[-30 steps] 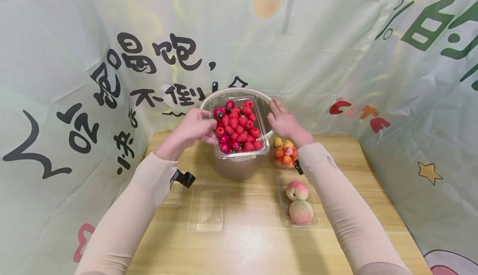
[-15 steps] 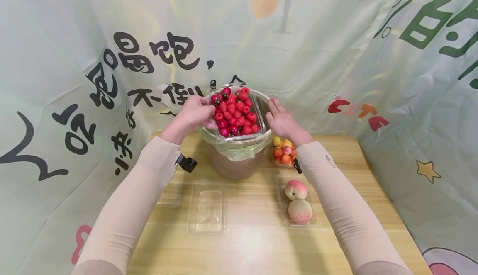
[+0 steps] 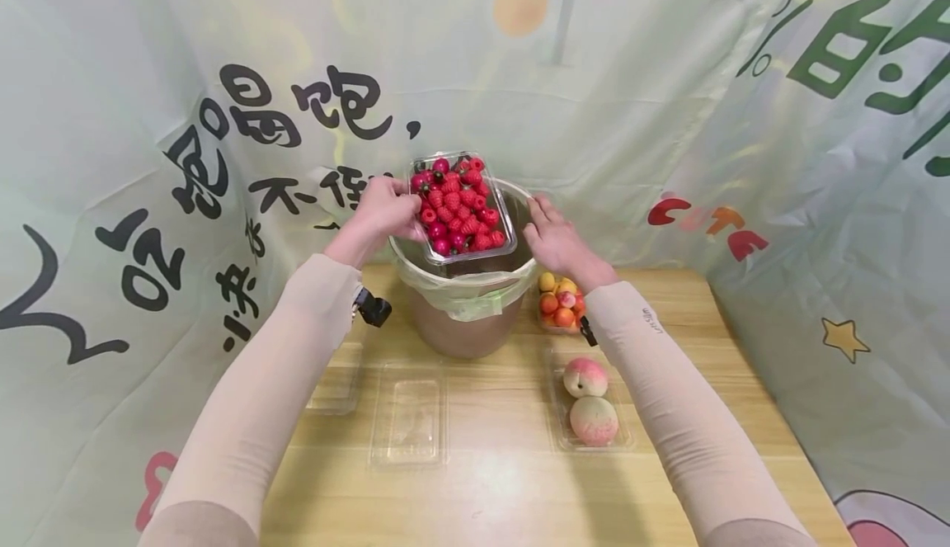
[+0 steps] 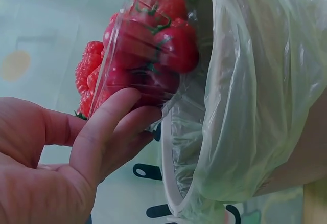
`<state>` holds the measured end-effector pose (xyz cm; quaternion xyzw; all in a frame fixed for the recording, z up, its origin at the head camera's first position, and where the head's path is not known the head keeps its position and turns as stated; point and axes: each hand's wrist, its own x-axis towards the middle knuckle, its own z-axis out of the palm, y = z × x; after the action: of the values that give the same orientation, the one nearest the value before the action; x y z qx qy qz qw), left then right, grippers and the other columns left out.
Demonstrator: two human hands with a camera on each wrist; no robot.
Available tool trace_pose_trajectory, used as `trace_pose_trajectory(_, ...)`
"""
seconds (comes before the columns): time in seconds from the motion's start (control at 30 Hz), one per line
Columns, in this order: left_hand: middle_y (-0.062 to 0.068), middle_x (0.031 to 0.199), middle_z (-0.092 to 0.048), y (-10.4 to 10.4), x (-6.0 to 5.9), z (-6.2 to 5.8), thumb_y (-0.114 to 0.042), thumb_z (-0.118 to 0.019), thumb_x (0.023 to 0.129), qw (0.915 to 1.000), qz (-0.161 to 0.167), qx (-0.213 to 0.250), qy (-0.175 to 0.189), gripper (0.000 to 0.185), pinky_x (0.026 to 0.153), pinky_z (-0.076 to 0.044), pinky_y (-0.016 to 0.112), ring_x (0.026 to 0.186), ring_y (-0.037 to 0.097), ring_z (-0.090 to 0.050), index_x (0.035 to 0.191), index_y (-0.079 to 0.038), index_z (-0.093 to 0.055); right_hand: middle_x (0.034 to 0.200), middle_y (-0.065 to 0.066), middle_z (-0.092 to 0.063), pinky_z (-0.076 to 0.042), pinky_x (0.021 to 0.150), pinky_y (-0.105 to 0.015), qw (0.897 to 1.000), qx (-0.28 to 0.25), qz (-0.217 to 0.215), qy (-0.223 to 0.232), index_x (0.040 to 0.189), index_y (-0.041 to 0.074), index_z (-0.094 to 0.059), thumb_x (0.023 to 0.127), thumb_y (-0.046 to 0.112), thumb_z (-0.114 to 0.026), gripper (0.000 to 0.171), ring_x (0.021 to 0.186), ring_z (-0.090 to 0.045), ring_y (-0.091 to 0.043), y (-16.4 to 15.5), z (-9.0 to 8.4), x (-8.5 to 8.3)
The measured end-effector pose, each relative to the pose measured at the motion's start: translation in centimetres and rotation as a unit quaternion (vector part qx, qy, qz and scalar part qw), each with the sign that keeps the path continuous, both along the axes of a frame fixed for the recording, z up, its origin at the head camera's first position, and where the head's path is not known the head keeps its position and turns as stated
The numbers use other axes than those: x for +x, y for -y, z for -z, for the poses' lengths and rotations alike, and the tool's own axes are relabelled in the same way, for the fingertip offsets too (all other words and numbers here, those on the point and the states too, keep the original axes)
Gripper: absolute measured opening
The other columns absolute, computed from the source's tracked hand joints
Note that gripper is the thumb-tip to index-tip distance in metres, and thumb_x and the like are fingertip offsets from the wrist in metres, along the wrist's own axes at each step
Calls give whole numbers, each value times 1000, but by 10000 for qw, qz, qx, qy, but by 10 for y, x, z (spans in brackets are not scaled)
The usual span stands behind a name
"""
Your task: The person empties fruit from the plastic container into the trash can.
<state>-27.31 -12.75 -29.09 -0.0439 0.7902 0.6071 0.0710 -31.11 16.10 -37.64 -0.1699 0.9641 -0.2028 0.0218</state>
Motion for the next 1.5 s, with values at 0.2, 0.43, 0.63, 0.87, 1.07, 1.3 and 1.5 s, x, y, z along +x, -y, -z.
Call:
trace_pose_trajectory(0.2,13,80,-62,1,-7,1,1,-48,101,9995,-218,-110,-215,39,54,-61,22,47,11,-65,138,11,-56,179,-17,-3,-15,131,-66,10000,-26,15,13,169,5,-9,108,38,-19,70,164,-10,-41,1,0,0)
trace_pose_trajectory(0.43,13,79,-60,4,-12,8,0,-49,101,9983,-435,-131,-374,37,51,-60,21,45,9,-62,136,8,-59,179,-17,-3,-13,132,-64,10000,-27,-4,32,169,4,-10,108,36,-19,70,165,-9,-39,1,3,0)
trace_pose_trajectory(0.63,13,77,-59,6,-19,18,1,-49,100,9962,-713,54,-492,46,48,-59,22,41,9,-62,145,3,-57,178,-17,-5,-14,133,-61,9999,-105,26,17,169,4,-12,108,34,-22,69,164,-11,-40,1,4,-1)
trace_pose_trajectory(0.87,6,69,-62,9,-25,27,-1,-48,101,9939,-847,-78,-697,53,51,-60,23,44,9,-64,154,-4,-52,178,-17,-5,-12,133,-60,9999,-101,31,45,169,4,-13,110,31,-25,66,164,-11,-40,-1,5,-1)
trace_pose_trajectory(1.07,1,65,-59,9,-28,31,-1,-49,101,9925,-859,-183,-846,58,55,-62,25,48,11,-66,158,-8,-47,179,-17,-4,-13,133,-61,9999,-109,50,71,169,5,-12,109,32,-24,67,164,-11,-41,-1,3,0)
trace_pose_trajectory(1.3,15,88,-77,8,-32,33,-2,-47,99,9882,-1016,-384,-1079,57,58,-64,27,54,14,-72,155,-12,-52,178,-17,-7,-14,133,-61,9999,-143,54,-43,169,5,-13,109,32,-25,66,163,-14,-42,-1,3,-1)
trace_pose_trajectory(1.5,25,115,-77,8,-31,32,-2,-47,101,9855,-1076,-364,-1258,53,61,-64,28,56,14,-72,153,-12,-52,178,-18,-7,-15,133,-60,9999,-114,26,-8,169,4,-12,110,31,-23,66,164,-13,-42,-1,2,-1)
